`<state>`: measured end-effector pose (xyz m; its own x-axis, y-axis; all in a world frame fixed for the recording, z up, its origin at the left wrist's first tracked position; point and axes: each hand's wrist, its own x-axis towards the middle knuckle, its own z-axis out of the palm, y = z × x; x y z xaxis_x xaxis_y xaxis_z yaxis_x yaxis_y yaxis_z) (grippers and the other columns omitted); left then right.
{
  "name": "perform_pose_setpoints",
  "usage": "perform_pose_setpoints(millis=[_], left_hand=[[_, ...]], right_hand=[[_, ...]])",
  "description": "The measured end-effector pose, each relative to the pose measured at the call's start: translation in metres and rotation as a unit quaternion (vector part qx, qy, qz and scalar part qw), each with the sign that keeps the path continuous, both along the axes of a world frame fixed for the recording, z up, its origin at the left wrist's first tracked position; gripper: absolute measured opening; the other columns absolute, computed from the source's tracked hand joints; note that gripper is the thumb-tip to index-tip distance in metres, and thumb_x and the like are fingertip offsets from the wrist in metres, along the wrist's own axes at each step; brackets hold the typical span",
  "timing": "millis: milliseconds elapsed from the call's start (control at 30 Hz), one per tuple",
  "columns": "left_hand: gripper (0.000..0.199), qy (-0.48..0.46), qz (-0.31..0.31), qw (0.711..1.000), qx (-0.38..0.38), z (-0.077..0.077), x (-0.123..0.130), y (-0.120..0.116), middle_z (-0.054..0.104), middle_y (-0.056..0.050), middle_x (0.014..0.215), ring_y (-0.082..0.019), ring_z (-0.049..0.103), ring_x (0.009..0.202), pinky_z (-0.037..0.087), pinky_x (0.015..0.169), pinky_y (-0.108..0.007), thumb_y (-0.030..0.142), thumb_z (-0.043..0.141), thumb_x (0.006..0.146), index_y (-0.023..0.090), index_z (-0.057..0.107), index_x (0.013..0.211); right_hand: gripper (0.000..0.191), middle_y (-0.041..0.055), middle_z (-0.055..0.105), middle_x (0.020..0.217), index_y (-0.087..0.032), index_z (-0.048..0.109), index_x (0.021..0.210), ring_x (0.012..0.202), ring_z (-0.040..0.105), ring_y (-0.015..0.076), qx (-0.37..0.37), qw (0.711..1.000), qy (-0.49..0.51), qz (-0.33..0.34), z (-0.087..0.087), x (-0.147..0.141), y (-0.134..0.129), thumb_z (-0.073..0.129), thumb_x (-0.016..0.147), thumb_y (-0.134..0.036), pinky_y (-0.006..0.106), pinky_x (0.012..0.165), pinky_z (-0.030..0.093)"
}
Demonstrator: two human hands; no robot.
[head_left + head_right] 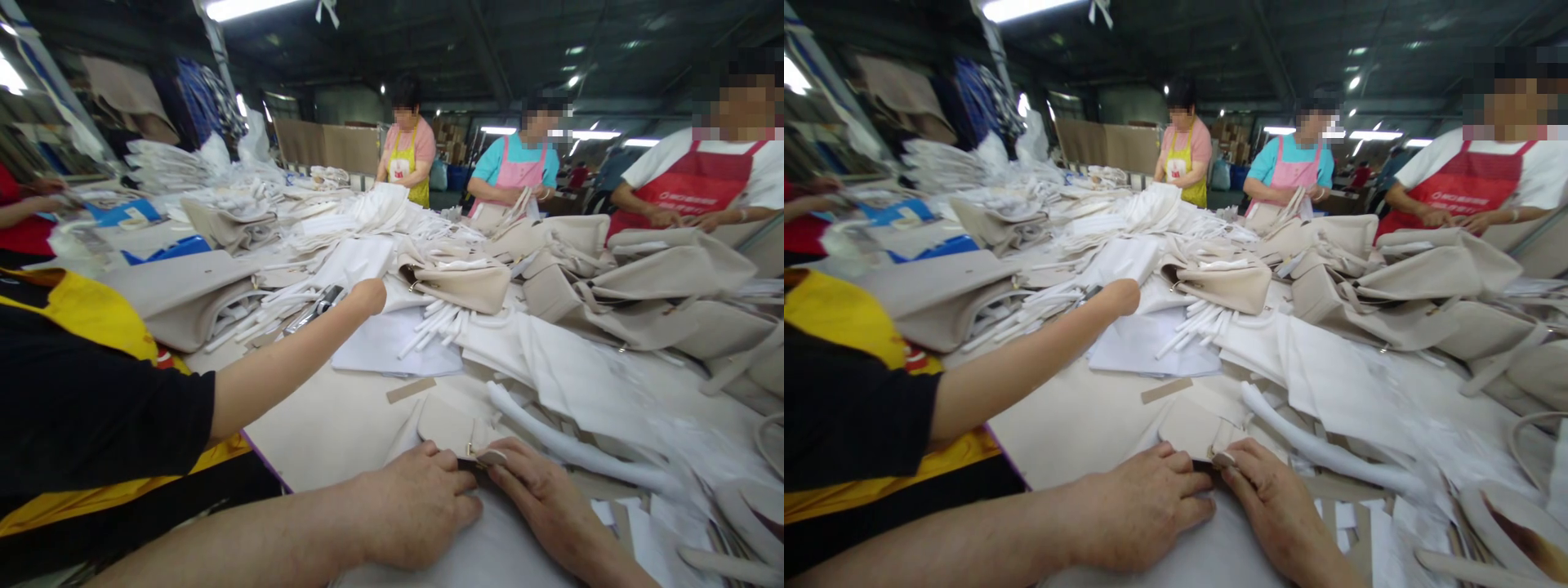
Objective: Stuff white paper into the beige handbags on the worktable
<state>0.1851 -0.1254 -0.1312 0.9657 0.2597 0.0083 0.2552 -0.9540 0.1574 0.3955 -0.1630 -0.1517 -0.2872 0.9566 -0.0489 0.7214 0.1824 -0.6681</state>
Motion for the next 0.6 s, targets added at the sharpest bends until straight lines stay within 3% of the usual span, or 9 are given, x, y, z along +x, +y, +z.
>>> perform_pose_setpoints(millis=[333, 600], left_hand=[[0.034, 0.008, 0.002, 0.999, -0.033, 0.003, -0.005, -0.009, 0.058, -0.007, 0.121, -0.021, 0.054, 0.099, 0.039, 0.084, -0.034, 0.026, 0.052, 0.079, 0.018, 0.052, 0.112], [0.026, -0.005, 0.004, 1.0, -0.016, 0.004, -0.008, -0.016, 0.065, -0.008, 0.103, -0.021, 0.056, 0.094, 0.039, 0.079, -0.033, 0.024, 0.055, 0.079, 0.014, 0.057, 0.103]], right_hand=[[0.031, 0.0028, 0.063, 0.09, -0.026, 0.062, 0.093, 0.089, 0.057, 0.0185, -0.045, 0.999, 0.007, -0.023, -0.001, -0.009, -0.008, 0.036, 0.092, -0.042, 0.029, 0.082, 0.045], [0.031, 0.003, 0.06, 0.096, -0.025, 0.061, 0.092, 0.094, 0.056, 0.0187, -0.052, 0.998, -0.016, -0.014, -0.003, -0.01, -0.011, 0.035, 0.093, -0.041, 0.032, 0.087, 0.041]])
